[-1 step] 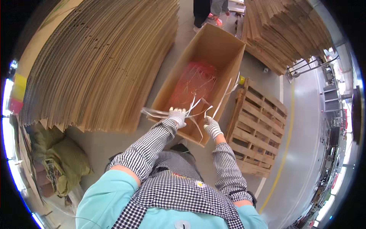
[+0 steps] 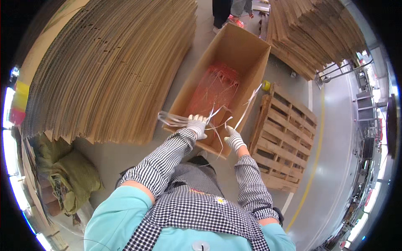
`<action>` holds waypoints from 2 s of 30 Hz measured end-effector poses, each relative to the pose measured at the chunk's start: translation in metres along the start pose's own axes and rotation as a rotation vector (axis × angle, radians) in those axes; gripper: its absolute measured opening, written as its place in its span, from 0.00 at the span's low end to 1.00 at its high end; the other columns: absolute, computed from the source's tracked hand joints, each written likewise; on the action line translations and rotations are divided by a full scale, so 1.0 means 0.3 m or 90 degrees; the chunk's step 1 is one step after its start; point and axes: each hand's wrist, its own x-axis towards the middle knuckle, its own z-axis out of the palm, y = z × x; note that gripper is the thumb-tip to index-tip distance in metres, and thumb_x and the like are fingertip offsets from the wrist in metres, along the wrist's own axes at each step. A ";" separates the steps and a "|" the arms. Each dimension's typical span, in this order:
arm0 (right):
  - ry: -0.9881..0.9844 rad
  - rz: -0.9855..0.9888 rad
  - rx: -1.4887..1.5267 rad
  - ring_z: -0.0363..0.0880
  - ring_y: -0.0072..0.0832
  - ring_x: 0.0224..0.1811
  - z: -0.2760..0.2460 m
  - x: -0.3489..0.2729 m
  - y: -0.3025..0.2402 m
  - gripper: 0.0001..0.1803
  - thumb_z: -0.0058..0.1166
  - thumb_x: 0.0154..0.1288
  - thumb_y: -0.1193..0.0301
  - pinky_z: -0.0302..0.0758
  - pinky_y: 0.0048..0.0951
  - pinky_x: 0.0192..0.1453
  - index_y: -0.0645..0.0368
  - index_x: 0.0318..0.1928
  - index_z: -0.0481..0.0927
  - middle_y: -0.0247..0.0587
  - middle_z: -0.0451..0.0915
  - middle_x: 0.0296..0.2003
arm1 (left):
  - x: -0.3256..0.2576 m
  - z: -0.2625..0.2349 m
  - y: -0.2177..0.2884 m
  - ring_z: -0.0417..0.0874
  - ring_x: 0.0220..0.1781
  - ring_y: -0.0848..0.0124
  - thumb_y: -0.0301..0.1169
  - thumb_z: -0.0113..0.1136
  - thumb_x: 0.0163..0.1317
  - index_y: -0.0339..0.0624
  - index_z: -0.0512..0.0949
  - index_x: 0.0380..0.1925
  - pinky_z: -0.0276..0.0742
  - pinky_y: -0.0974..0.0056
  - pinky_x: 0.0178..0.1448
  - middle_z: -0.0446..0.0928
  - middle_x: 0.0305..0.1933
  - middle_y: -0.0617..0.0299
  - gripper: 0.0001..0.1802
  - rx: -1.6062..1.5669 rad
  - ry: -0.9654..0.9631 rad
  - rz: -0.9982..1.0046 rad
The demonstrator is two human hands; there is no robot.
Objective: Taping and stacking large cardboard boxes in a manufacturing or warehouse environment.
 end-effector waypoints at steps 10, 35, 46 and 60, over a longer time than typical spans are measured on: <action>0.122 0.004 -0.034 0.80 0.35 0.51 0.123 -0.234 0.219 0.28 0.66 0.57 0.71 0.77 0.31 0.55 0.59 0.59 0.76 0.49 0.79 0.52 | -0.324 0.172 -0.367 0.73 0.63 0.52 0.36 0.65 0.56 0.40 0.77 0.53 0.67 0.55 0.69 0.75 0.60 0.48 0.24 -0.432 0.581 -0.031; 0.196 0.001 -0.001 0.78 0.43 0.57 0.639 -0.344 -0.054 0.23 0.58 0.57 0.61 0.72 0.36 0.62 0.61 0.51 0.81 0.53 0.81 0.52 | -1.126 1.252 -1.140 0.84 0.45 0.67 0.38 0.62 0.63 0.35 0.81 0.49 0.78 0.63 0.52 0.84 0.44 0.54 0.20 -0.827 0.172 -0.490; 0.050 0.068 0.091 0.77 0.45 0.57 0.824 -0.540 0.107 0.25 0.56 0.61 0.61 0.71 0.35 0.63 0.65 0.54 0.79 0.54 0.81 0.51 | -1.063 1.296 -1.210 0.83 0.39 0.69 0.37 0.60 0.64 0.36 0.82 0.47 0.77 0.63 0.47 0.85 0.38 0.58 0.17 -0.747 0.192 -0.359; 0.109 0.124 -0.055 0.81 0.42 0.52 0.758 -0.785 0.057 0.21 0.56 0.63 0.60 0.74 0.34 0.58 0.61 0.50 0.83 0.51 0.84 0.46 | -0.915 1.239 -1.157 0.83 0.40 0.65 0.40 0.57 0.66 0.37 0.83 0.45 0.77 0.61 0.46 0.85 0.39 0.57 0.18 -0.612 0.006 -0.308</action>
